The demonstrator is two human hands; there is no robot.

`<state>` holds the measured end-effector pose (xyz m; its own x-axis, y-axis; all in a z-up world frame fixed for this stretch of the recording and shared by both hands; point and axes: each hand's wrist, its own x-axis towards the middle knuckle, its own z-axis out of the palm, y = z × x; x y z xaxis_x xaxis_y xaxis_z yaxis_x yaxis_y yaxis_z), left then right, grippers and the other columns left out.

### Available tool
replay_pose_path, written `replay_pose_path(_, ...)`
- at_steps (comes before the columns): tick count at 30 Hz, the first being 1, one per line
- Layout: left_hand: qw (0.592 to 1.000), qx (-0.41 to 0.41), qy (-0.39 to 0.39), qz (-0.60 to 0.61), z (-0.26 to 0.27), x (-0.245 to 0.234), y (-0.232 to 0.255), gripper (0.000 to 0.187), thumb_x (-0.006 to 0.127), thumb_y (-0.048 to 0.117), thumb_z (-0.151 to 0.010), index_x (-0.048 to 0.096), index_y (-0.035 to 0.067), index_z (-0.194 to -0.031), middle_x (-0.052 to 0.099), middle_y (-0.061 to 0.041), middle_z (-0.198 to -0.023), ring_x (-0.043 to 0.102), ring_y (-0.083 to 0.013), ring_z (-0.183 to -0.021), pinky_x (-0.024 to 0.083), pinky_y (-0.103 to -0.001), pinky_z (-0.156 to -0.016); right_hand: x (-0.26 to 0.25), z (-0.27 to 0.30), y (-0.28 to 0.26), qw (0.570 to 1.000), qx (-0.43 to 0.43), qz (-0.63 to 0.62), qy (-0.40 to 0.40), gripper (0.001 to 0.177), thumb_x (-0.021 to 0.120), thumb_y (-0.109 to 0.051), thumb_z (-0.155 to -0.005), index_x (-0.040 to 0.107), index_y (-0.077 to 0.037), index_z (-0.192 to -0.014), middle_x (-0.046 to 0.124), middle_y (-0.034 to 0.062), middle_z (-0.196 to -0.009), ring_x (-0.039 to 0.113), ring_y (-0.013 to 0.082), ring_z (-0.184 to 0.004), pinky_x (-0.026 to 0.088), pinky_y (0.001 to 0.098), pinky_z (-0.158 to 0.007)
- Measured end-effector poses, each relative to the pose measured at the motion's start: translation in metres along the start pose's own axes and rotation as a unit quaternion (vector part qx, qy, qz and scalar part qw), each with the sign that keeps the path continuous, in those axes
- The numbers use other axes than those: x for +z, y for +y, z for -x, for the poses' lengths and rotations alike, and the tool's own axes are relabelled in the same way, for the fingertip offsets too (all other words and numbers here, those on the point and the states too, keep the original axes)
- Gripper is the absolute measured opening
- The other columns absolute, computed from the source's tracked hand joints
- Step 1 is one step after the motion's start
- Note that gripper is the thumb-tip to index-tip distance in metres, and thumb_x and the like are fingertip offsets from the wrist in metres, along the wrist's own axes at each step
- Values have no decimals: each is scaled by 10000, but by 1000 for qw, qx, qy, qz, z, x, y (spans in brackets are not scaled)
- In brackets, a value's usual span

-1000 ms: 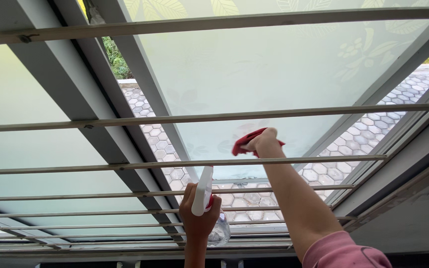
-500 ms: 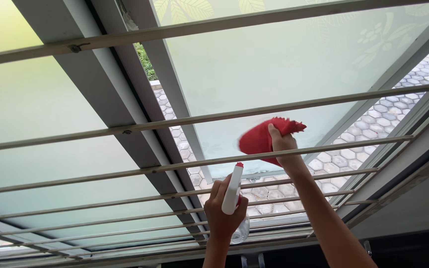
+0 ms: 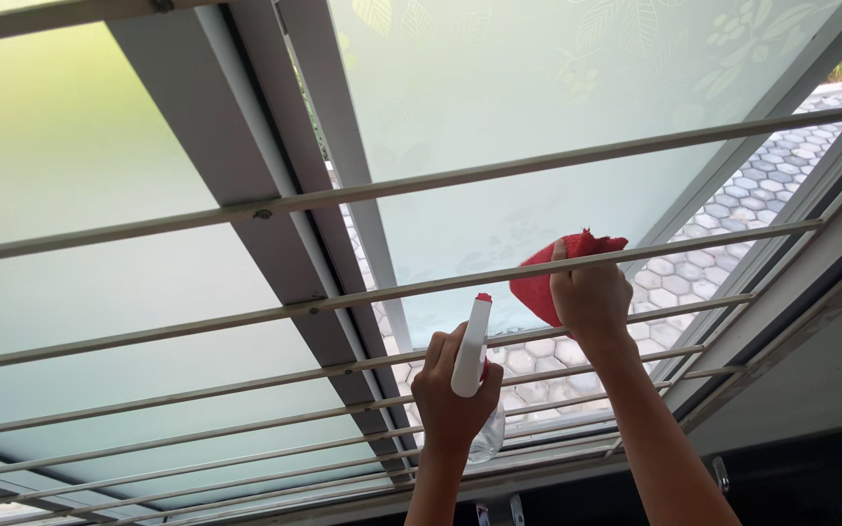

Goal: The person cleans a glass window by spraying liquid from a bottle and wiping the surface with a cloth.

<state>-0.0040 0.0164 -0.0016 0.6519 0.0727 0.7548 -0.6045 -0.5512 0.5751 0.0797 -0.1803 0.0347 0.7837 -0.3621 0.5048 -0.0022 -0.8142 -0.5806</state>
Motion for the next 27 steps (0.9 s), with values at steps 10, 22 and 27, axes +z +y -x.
replay_pose_path(10,999,32,14,-5,18,-1,-7,339,754,108,-711,714,16,-1035,672,-93,-871,707,-227,-693,605,-355,-594,4,32,34,996,-26,73,43,726,437,-469,-1102,644,-53,-543,622,172,-527,682,381,-578,561,512,-673)
replay_pose_path(22,1000,1,12,7,29,6,-26,296,824,251,-705,738,38,-891,739,-127,-884,761,-303,-798,613,-423,-733,24,21,73,965,-163,-17,205,663,475,-430,-1100,618,-79,-556,603,147,-509,659,368,-551,550,516,-687)
replay_pose_path(27,999,-7,40,1,37,15,-28,312,802,267,-733,724,29,-919,747,-130,-942,767,-310,-857,616,-432,-801,10,14,90,947,-164,-203,187,480,539,-383,-1134,670,37,-940,708,239,-901,711,340,-909,565,465,-869)
